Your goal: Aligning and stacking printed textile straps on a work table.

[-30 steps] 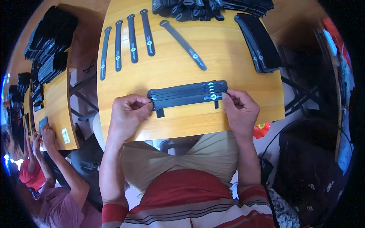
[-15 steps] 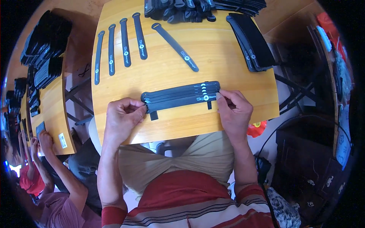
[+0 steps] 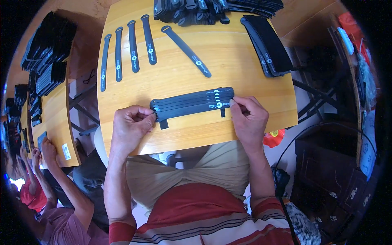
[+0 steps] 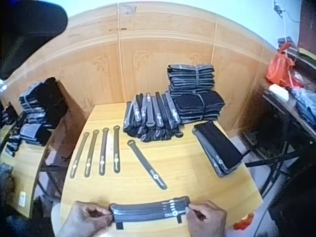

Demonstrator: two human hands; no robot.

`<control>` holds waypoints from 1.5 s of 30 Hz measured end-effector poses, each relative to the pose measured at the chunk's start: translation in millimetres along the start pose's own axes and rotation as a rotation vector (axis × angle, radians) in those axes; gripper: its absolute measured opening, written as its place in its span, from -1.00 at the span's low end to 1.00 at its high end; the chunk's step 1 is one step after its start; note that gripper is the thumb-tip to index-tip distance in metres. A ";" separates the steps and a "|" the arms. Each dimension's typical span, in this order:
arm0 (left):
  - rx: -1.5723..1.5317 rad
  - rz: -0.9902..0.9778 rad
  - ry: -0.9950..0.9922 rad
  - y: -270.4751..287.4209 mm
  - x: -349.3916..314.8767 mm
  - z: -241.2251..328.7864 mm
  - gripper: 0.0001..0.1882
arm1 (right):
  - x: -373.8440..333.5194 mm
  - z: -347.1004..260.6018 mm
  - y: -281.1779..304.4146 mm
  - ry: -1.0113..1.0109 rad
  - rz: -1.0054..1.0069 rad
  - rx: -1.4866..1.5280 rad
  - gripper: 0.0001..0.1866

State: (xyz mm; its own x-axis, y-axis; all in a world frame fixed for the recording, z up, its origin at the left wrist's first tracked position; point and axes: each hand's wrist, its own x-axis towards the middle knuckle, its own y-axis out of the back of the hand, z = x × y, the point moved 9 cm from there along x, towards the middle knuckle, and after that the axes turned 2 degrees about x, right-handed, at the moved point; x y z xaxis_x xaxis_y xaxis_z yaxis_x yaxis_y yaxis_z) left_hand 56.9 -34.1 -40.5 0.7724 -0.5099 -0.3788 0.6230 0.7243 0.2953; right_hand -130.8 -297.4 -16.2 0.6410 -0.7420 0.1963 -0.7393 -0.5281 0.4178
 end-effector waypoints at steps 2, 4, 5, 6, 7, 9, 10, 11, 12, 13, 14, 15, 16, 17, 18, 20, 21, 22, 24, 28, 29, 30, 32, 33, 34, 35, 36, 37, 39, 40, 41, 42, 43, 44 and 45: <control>0.001 -0.002 0.001 -0.3 0.1 0.0 -0.95 | 0.3 -1.7 0.3 0.014 0.005 -0.011 -0.90; 0.016 0.004 -0.022 0.4 -0.6 2.6 -0.94 | 0.6 -3.8 0.7 0.029 0.009 -0.021 -0.90; 0.016 0.004 -0.022 0.6 -0.5 1.7 -0.94 | 0.7 -3.7 0.4 0.021 0.002 -0.030 -0.90; 0.003 0.000 -0.025 0.6 -0.1 0.2 -0.95 | 0.9 -3.5 -0.2 0.013 -0.005 -0.039 -0.90; -0.010 -0.003 -0.028 0.7 0.1 -0.5 -0.95 | 0.9 -4.1 -0.4 0.014 -0.005 -0.039 -0.90; 0.002 -0.003 -0.018 0.8 -0.3 1.1 -0.95 | 0.9 -5.7 -0.6 0.020 -0.001 -0.040 -0.91; 0.014 -0.003 -0.008 0.8 -0.4 1.2 -0.95 | 0.8 -6.2 -0.6 0.021 -0.002 -0.039 -0.91; 0.014 -0.002 -0.008 1.0 -0.2 0.9 -0.95 | 0.7 -6.0 -0.3 0.013 0.001 -0.038 -0.91; 0.006 -0.002 -0.012 1.1 0.1 0.3 -0.95 | 0.6 -5.8 -0.2 0.005 0.004 -0.036 -0.91; -0.002 -0.003 -0.016 1.4 0.1 0.1 -0.95 | 0.5 -5.6 -0.5 0.006 0.003 -0.033 -0.91; -0.001 0.000 -0.016 1.8 -0.2 0.5 -0.95 | 0.4 -4.9 -0.3 0.012 0.008 -0.035 -0.91; -0.002 -0.002 -0.025 1.1 -0.3 1.7 -0.95 | 0.4 -4.4 0.0 0.017 0.014 -0.038 -0.91; -0.003 -0.005 -0.033 0.5 -0.2 2.8 -0.95 | 0.4 -4.1 -0.2 0.018 0.013 -0.036 -0.91; -0.002 -0.003 -0.034 0.4 0.4 2.5 -0.95 | 0.4 -3.2 0.0 0.010 0.017 -0.038 -0.91; 0.003 -0.011 -0.042 -0.2 0.6 2.4 -0.95 | 0.5 -2.8 -0.1 0.003 0.019 -0.038 -0.91; 0.009 -0.015 -0.052 0.0 0.9 1.6 -0.94 | 1.6 -4.5 -0.4 0.000 0.012 -0.037 -0.90; 0.005 -0.020 -0.051 -0.6 1.4 0.9 -0.94 | 2.1 -4.9 -0.2 -0.004 0.008 -0.041 -0.90; 0.001 -0.026 -0.051 -1.0 1.5 1.1 -0.94 | 2.3 -5.1 -0.1 -0.002 0.007 -0.039 -0.90; 0.008 -0.017 -0.042 -0.8 0.0 3.7 -0.94 | 2.8 -5.9 -0.5 0.011 0.002 -0.059 -0.89; 0.014 -0.014 -0.042 -1.2 1.3 2.8 -0.95 | 6.0 -10.0 -0.6 0.039 -0.023 -0.104 -0.91; 0.014 -0.011 -0.043 -0.7 1.0 3.5 -0.95 | 7.2 -11.5 -1.7 0.035 -0.044 -0.105 -0.91; 0.008 -0.016 -0.042 -1.5 0.9 3.9 -0.95 | 8.2 -11.9 -2.2 0.030 -0.063 -0.108 -0.92; 0.002 -0.020 -0.044 -2.4 1.3 3.9 -0.96 | 10.0 -9.7 -2.7 0.045 -0.077 -0.117 -0.92; 0.003 -0.021 -0.060 -2.6 1.7 4.1 -0.96 | 10.8 -9.3 -3.7 0.058 -0.091 -0.125 -0.91; 0.005 -0.023 -0.075 -2.4 1.8 5.2 -0.96 | 11.8 -9.0 -2.7 0.061 -0.089 -0.125 -0.91; 0.004 -0.022 -0.079 -2.0 1.8 6.6 -0.96 | 12.8 -7.1 -2.8 0.043 -0.102 -0.119 -0.91; 0.024 -0.025 -0.077 -2.3 1.9 7.0 -0.96 | 13.3 -4.6 -3.9 0.024 -0.117 -0.112 -0.91; 0.044 -0.028 -0.074 -2.4 1.9 7.2 -0.96 | 13.5 -4.5 -4.2 0.028 -0.116 -0.112 -0.91; 0.069 -0.025 -0.088 -1.6 1.1 8.5 -0.97 | 13.8 -3.3 -3.5 0.021 -0.102 -0.094 -0.91; 0.095 -0.025 -0.098 -1.1 0.5 9.4 -0.97 | 13.9 -2.6 -3.6 0.027 -0.102 -0.093 -0.91; 0.095 -0.021 -0.102 0.0 0.2 9.5 -0.97 | 13.9 -2.7 -4.4 0.050 -0.105 -0.115 -0.91; 0.120 -0.015 -0.107 0.8 0.1 9.5 -0.95 | 14.4 -3.3 -4.3 0.072 -0.109 -0.137 -0.91; 0.146 -0.009 -0.111 1.9 -0.2 9.7 -0.92 | 15.4 -3.4 -3.5 0.076 -0.109 -0.134 -0.91; 0.147 -0.003 -0.113 2.0 -0.9 11.0 -0.92 | 16.2 -5.9 -2.9 0.110 -0.108 -0.176 -0.90; 0.273 0.047 -0.149 7.2 -3.3 15.8 -0.89 | 15.3 -9.2 -5.8 0.143 -0.108 -0.211 -0.90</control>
State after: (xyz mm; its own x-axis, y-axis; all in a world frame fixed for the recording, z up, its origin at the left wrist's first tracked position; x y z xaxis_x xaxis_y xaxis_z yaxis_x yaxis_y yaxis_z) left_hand 60.9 -34.5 -23.3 0.7981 -0.5559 -0.2324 0.5809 0.6077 0.5415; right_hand -114.8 -301.9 -7.5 0.7474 -0.6124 0.2576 -0.6154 -0.4920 0.6158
